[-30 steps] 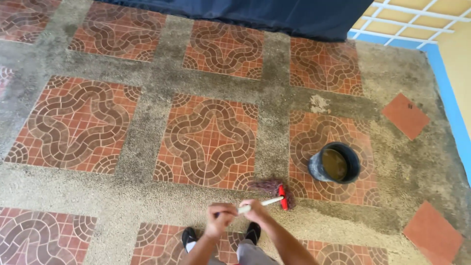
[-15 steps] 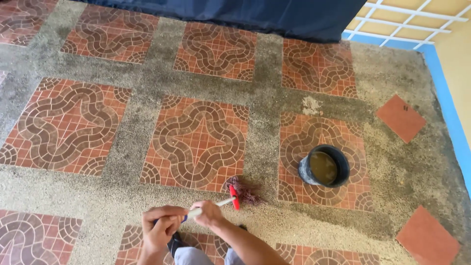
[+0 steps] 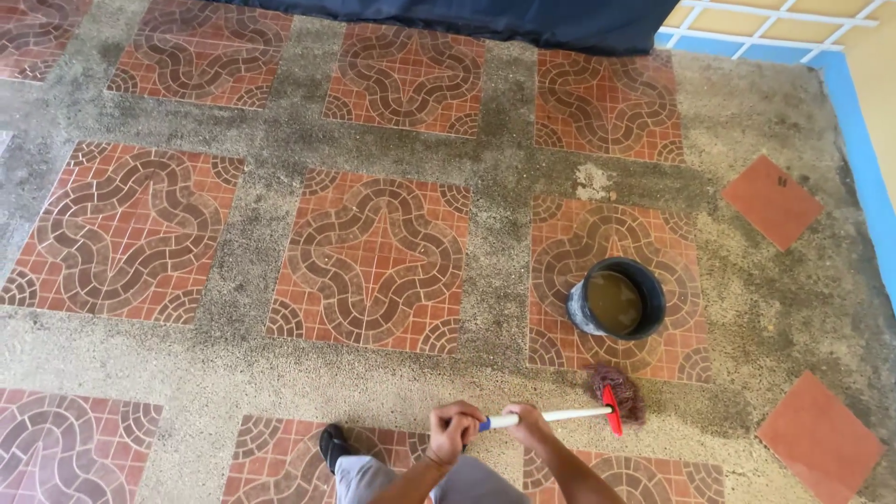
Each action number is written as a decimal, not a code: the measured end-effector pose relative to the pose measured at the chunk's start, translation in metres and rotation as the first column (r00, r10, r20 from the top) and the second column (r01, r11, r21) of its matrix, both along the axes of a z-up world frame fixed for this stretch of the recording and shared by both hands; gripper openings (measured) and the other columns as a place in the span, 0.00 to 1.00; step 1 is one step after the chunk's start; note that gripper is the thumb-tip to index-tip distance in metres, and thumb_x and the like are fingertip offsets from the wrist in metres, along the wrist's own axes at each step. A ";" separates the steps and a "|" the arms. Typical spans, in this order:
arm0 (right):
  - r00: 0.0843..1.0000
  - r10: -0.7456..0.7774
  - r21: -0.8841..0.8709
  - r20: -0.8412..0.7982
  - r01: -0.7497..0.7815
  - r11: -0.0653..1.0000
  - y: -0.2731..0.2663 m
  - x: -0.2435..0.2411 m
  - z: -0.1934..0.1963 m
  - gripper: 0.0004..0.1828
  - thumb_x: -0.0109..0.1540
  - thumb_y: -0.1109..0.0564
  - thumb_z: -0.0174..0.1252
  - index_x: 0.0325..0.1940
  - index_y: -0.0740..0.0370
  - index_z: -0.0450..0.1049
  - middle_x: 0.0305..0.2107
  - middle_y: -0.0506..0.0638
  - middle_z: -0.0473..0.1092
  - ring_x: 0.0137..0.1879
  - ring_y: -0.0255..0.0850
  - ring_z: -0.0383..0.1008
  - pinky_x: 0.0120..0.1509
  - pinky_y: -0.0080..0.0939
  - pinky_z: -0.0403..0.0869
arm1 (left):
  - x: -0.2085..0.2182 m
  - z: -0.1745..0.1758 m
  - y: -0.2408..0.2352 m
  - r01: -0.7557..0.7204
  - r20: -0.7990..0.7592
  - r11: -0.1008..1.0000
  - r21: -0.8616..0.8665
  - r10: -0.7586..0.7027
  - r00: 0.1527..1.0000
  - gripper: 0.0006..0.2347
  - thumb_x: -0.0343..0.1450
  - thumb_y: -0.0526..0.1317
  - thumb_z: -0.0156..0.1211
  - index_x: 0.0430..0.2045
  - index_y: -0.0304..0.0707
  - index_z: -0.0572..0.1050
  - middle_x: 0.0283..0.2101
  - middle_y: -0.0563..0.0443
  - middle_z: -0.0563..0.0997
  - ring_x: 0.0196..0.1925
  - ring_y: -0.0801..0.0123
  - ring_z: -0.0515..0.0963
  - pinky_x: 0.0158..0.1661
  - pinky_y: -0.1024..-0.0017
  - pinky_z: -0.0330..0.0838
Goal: The person mops a tiled floor using a mop, dipping the mop into a black bucket and sweeping it across the tile surface to spread water and clean the area.
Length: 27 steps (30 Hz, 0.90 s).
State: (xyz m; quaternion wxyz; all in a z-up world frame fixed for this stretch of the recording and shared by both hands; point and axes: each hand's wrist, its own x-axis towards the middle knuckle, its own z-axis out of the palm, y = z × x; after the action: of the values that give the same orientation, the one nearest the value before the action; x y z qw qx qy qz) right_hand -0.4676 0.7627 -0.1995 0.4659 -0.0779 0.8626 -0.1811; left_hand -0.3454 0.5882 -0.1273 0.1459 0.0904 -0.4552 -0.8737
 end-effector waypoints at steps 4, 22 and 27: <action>0.999 -0.037 -0.292 -0.003 0.034 0.956 -0.060 0.024 0.021 0.08 0.65 0.62 0.52 0.37 0.57 0.77 0.30 0.48 0.73 0.28 0.32 0.68 0.28 0.29 0.69 | 0.026 0.024 -0.058 -0.133 0.182 0.963 -0.233 0.177 0.967 0.12 0.67 0.27 0.48 0.16 0.31 0.81 0.18 0.48 0.78 0.11 0.78 0.61 0.11 0.76 0.51; 0.959 0.220 -0.404 -0.180 -0.276 0.872 -0.120 0.021 0.081 0.11 0.63 0.56 0.50 0.40 0.52 0.80 0.30 0.49 0.77 0.28 0.36 0.72 0.28 0.43 0.69 | 0.014 0.130 -0.088 -0.279 -0.206 0.940 -0.198 0.238 0.949 0.14 0.69 0.24 0.43 0.25 0.28 0.82 0.14 0.50 0.74 0.10 0.79 0.59 0.10 0.76 0.50; 0.772 0.179 -0.416 -0.610 -0.504 0.757 -0.066 0.006 0.017 0.09 0.62 0.53 0.53 0.32 0.50 0.79 0.25 0.46 0.76 0.25 0.33 0.70 0.23 0.35 0.66 | -0.005 0.138 -0.048 -0.213 -0.150 0.970 -0.119 0.195 0.969 0.13 0.69 0.24 0.45 0.27 0.29 0.82 0.16 0.51 0.73 0.12 0.75 0.60 0.13 0.74 0.51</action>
State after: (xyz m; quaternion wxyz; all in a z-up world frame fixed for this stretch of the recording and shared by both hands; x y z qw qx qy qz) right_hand -0.4620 0.6967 -0.1829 0.1884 -0.4208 0.8339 -0.3034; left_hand -0.3502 0.5404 0.0105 0.2716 0.0666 -0.4899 -0.8257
